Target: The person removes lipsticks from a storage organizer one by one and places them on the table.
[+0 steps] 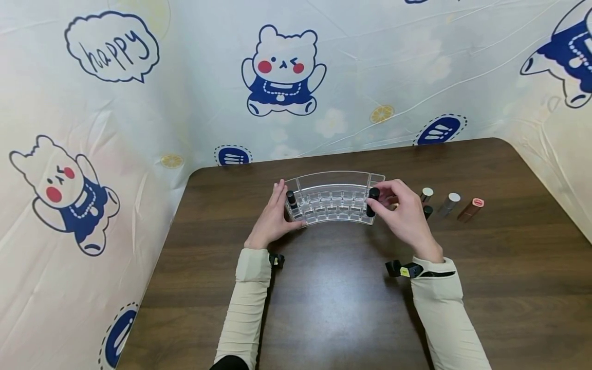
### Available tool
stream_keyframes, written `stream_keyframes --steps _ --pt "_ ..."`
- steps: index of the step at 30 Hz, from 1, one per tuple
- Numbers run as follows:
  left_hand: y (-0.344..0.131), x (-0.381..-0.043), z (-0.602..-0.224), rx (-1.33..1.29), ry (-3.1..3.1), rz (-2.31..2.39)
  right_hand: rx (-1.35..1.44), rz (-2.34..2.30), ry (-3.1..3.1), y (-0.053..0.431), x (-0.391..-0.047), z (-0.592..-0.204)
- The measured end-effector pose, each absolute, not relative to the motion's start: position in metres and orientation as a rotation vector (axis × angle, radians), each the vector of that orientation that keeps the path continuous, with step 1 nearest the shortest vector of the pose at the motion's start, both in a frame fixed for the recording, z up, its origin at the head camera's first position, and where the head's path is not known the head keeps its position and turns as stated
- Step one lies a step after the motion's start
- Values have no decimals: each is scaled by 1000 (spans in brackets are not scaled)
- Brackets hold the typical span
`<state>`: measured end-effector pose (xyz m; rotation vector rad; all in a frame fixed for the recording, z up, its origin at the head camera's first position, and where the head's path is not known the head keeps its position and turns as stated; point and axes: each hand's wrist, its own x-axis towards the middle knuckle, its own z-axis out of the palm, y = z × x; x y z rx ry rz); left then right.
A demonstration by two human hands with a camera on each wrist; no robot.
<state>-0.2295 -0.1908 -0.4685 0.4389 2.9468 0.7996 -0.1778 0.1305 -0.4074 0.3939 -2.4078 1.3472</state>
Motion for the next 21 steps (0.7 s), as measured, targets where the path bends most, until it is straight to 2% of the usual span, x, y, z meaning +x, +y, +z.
stream_keyframes --steps 21 --pt "-190 -229 -468 438 2938 812 268 1336 -2386 164 -169 -396"
